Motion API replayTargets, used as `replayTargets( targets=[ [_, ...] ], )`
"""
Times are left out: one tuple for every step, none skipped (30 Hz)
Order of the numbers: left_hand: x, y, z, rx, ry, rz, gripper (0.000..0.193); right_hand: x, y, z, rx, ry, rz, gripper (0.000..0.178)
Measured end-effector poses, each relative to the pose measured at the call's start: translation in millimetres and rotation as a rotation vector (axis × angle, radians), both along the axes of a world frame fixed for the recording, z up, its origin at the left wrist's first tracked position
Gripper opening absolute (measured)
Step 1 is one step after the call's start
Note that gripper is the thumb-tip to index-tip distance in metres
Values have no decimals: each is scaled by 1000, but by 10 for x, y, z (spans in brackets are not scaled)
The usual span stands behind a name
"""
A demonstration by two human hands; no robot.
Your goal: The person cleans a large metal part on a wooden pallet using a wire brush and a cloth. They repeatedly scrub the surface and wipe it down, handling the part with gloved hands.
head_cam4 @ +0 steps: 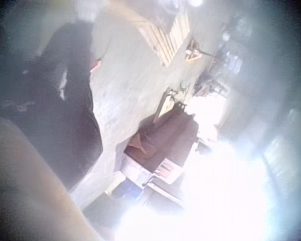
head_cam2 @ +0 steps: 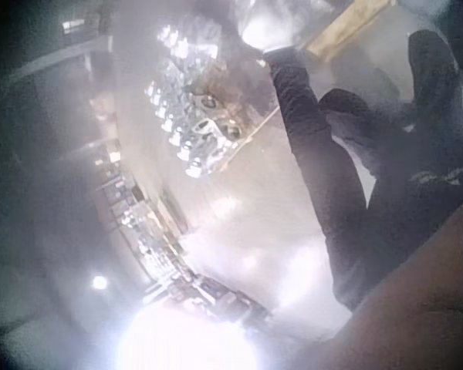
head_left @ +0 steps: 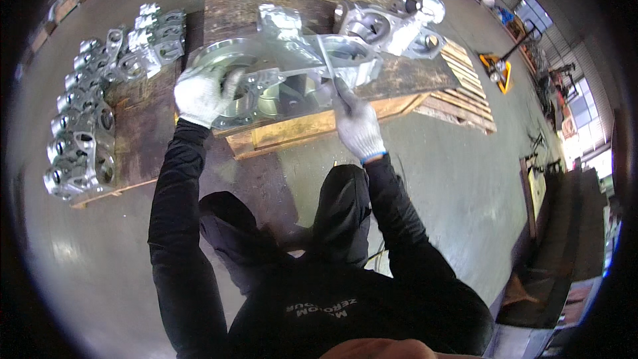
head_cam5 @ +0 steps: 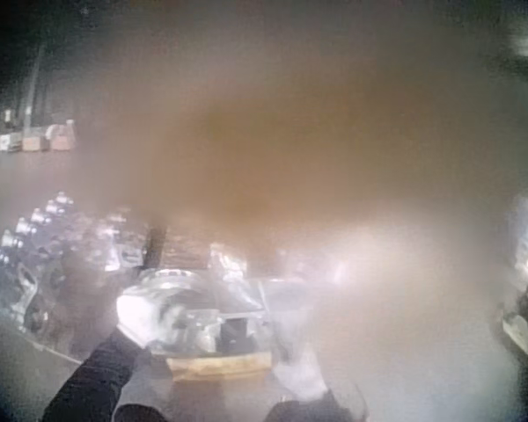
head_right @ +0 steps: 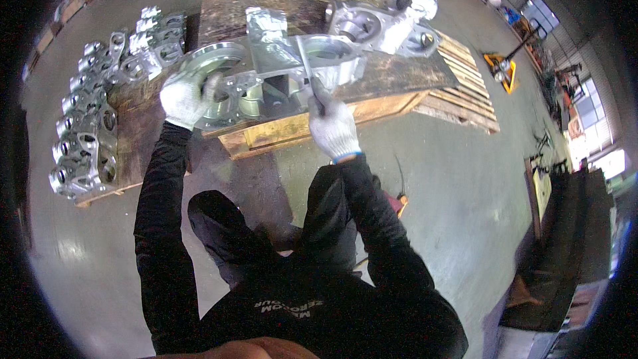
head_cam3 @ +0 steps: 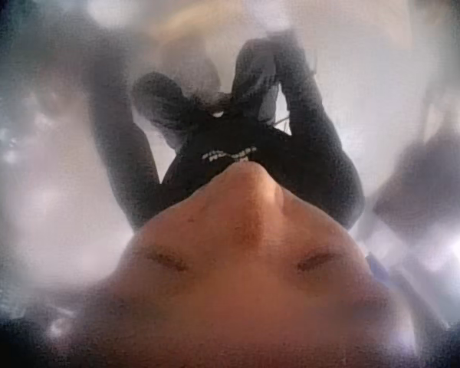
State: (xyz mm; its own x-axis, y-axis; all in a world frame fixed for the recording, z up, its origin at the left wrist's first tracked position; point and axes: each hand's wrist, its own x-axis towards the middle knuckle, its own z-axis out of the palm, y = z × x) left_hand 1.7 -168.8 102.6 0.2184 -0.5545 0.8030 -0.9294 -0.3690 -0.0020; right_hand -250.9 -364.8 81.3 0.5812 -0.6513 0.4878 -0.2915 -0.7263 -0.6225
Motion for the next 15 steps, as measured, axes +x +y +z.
replayTargets(
  targets=[
    [-5,11,-1,15,16,14,37,0,20,-4,-73,-160,118,40],
    [-6,11,-3,-8,26,-7,36,-14,35,10,72,-263,195,40],
    [3,15,3,6,12,31,37,-13,67,29,371,-327,229,41],
    [6,13,4,32,-3,54,39,-47,91,58,835,-398,328,41],
    [21,12,14,74,-4,65,37,-36,112,82,1027,-461,331,44],
    [19,15,14,34,-5,18,37,-87,145,98,1009,-449,370,49],
    [27,9,27,29,17,-10,36,-62,142,114,927,-380,282,46],
    [21,9,31,22,43,-37,36,-108,169,109,852,-313,177,47],
    [13,8,40,43,67,-14,35,-84,147,110,844,-193,82,49],
    [3,8,49,-28,21,-62,35,-114,163,92,844,-204,145,47],
    [-14,10,56,-75,-8,-105,34,-106,142,84,541,-151,185,45],
    [-28,13,64,-112,-18,-146,34,-113,145,71,322,-73,149,44],
    [-37,16,75,-89,-29,-140,35,-120,143,68,90,-17,99,43],
    [-49,21,77,-23,-5,-85,36,-119,142,73,-97,11,75,42],
    [-49,22,82,40,52,-29,37,-135,167,75,-286,-21,80,37]
  ],
)
